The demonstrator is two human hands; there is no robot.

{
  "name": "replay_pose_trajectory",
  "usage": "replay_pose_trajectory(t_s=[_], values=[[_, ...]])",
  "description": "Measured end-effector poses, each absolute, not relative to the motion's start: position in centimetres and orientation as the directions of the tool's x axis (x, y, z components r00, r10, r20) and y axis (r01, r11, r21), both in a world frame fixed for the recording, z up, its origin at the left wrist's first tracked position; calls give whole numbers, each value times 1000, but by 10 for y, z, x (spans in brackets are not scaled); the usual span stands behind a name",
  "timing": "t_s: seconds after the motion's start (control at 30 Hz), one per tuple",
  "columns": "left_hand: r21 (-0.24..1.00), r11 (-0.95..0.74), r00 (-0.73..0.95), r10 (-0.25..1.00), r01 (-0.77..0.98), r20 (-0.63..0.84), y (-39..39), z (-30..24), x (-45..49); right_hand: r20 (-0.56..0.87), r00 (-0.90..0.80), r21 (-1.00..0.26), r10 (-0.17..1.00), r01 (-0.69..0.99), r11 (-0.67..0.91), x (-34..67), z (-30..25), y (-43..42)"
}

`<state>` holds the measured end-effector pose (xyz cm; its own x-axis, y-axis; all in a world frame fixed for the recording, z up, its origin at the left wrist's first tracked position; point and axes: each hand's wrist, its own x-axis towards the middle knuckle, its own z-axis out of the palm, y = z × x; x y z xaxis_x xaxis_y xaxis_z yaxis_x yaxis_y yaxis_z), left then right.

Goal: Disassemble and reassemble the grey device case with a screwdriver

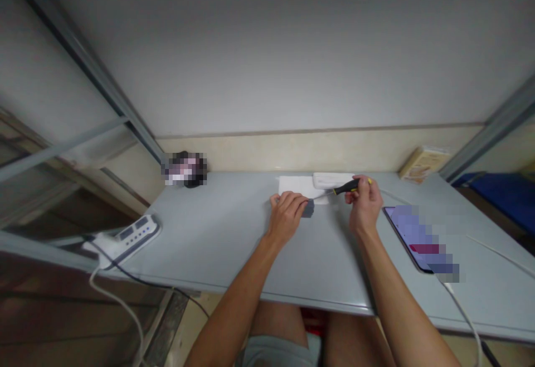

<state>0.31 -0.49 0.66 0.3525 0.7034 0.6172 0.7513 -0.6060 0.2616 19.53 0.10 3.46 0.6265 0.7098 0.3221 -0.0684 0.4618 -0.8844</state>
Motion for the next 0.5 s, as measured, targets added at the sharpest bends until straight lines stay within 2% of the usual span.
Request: replay_pose_trajectory(t_s=[0.33,0.5], values=[[252,-598,342,699,761,628,-4,6,3,356,616,-879,703,-34,475,194,36,-1],[302,-591,318,718,748,619,-4,8,3,353,609,-884,710,-31,466,193,37,-2]])
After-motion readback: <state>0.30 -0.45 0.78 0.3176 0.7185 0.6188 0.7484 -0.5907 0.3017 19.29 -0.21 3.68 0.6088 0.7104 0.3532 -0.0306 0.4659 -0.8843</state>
